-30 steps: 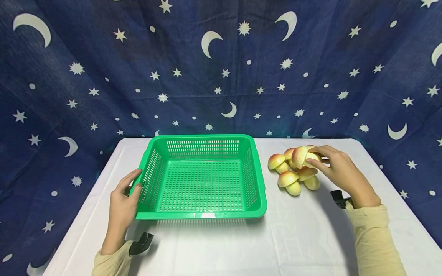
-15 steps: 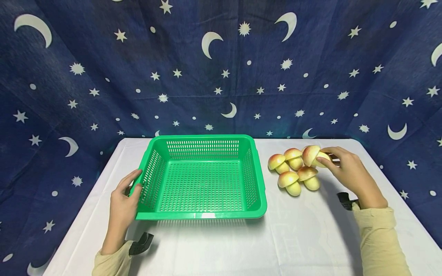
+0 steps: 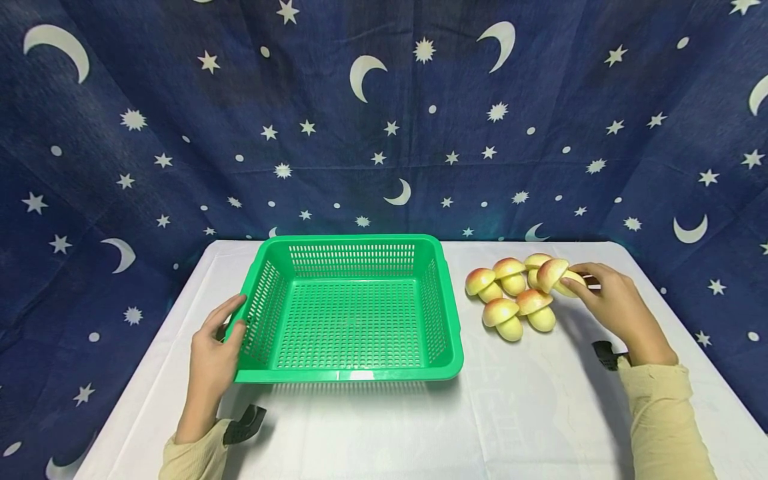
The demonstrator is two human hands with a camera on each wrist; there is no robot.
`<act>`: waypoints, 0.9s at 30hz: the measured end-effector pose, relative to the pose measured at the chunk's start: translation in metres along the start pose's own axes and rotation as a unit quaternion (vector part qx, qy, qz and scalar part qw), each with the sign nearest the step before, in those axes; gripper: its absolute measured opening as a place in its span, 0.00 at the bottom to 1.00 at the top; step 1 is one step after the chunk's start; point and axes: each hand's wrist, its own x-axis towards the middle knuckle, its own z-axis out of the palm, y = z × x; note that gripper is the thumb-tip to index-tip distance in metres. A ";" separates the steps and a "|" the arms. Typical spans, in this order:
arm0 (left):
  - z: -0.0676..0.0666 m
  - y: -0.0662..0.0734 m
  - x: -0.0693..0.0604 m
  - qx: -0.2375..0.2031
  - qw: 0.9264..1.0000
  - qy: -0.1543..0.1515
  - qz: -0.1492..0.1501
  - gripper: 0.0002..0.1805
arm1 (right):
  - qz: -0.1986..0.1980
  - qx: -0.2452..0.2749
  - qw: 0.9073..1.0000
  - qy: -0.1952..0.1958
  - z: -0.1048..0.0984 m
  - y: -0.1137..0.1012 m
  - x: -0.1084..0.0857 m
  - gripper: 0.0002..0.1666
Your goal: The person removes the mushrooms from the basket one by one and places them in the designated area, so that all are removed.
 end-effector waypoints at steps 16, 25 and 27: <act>0.000 0.001 -0.001 -0.003 1.000 0.002 0.008 0.22 | 0.039 -0.011 0.999 -0.015 0.006 0.019 -0.008 0.20; 0.000 0.001 -0.001 -0.002 1.000 0.000 0.008 0.22 | 0.063 -0.021 0.997 -0.028 0.010 0.029 -0.012 0.20; 0.000 0.001 -0.001 -0.003 1.000 0.000 0.006 0.22 | 0.067 -0.022 0.997 -0.034 0.012 0.031 -0.012 0.21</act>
